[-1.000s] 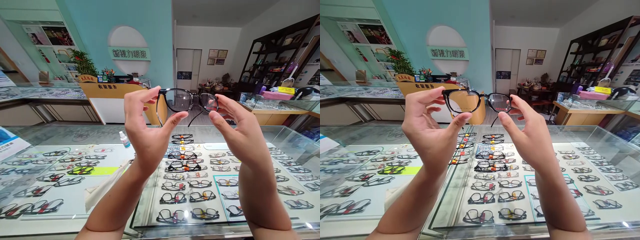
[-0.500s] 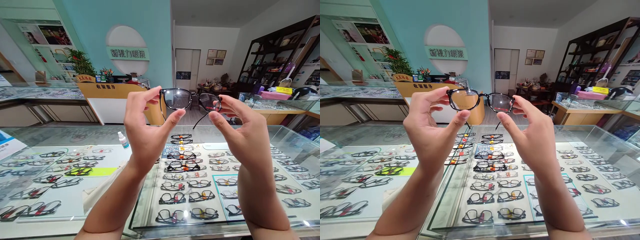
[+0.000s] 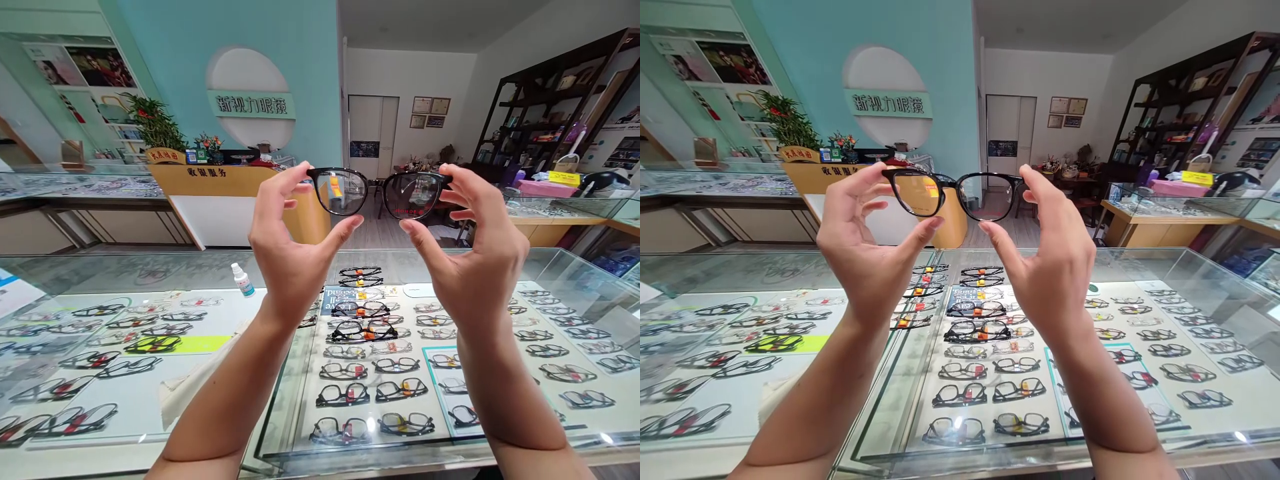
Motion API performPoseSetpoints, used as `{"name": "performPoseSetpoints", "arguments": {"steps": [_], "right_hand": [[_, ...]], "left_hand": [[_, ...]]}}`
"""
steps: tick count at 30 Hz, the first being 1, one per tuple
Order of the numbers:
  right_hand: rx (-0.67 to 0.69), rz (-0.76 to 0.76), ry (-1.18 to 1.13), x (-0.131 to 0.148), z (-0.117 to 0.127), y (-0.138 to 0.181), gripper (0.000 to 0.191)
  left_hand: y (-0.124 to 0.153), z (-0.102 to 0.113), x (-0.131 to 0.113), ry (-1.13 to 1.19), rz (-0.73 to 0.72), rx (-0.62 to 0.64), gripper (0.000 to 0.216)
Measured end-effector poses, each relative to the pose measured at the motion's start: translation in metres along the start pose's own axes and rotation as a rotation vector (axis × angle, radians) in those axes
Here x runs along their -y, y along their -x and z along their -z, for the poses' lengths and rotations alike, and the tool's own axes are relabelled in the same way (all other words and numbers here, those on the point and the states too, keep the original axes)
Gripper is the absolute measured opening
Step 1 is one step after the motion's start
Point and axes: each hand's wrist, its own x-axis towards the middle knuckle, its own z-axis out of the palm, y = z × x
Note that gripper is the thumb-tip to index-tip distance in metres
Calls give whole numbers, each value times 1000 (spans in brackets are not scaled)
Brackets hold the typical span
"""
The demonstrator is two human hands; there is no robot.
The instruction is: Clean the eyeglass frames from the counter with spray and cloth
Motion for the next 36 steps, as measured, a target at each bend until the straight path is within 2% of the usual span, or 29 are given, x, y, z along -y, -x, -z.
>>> {"name": "performPoseSetpoints", "arguments": {"steps": [4,7,12,15,18,22,26,36], "right_hand": [[1,36,38,2,-3,0,70],[-7,59,41,8,-2,-2,60],[38,-10,-6,18,0,-6,55],[-1,24,-19,16,-2,-5,51],[-30,26,-126,10,-5,-5,47],[25,-51,-214,0,-8,-8,41],[63,-95,-212,-6,-9,-13,41],[2,-112,-257,-10,-14,-14,43]], "left_hand": [[2,-6,10,42,75,30,91],[3,-10,14,121,125,76,93],[5,-18,16,159,132,73,91],[7,-21,15,125,105,33,91],[9,-22,13,77,31,-38,89],[10,-21,11,39,-97,-112,86],[10,-19,12,-2,-110,-120,89],[8,-20,20,16,-147,-111,98]]}}
